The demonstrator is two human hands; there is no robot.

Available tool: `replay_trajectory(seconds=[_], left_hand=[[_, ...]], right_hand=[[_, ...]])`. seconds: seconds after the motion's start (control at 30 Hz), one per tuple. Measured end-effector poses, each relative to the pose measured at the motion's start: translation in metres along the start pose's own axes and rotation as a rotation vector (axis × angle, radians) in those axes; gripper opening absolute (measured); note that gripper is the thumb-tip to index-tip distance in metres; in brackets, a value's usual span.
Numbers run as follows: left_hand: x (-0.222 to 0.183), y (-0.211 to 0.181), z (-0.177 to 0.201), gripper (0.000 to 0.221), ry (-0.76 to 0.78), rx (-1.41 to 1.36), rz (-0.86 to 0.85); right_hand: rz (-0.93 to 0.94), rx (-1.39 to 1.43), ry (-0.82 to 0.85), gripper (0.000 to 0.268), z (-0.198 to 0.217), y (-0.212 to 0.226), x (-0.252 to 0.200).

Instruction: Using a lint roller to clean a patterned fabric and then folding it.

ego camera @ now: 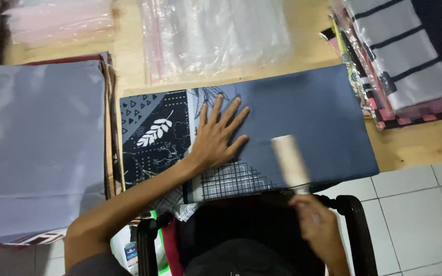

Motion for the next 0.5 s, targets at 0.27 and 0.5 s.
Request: replay_trajectory(seconds=[0.27,0.5], left_hand=[[0.002,0.001,-0.003,0.072,0.027,0.055,-0.005],[-0.045,-0.046,0.029,0.068,0.042,-0.051,-0.315]], right_hand=[[-0.04,0.018,-0.466,0.012,0.094,0.003,0.008],[0.285,0.084,-0.236,0.041,0.036,0.078,0.049]])
Point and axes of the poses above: each hand's wrist, its own x-axis towards the middle knuckle, its own z-axis out of the back of the hand, y = z × x, the point moved 8 cm from there along x, towards the middle knuckle, and after that the axes turned 5 degrees about x, right-handed, at the moved point
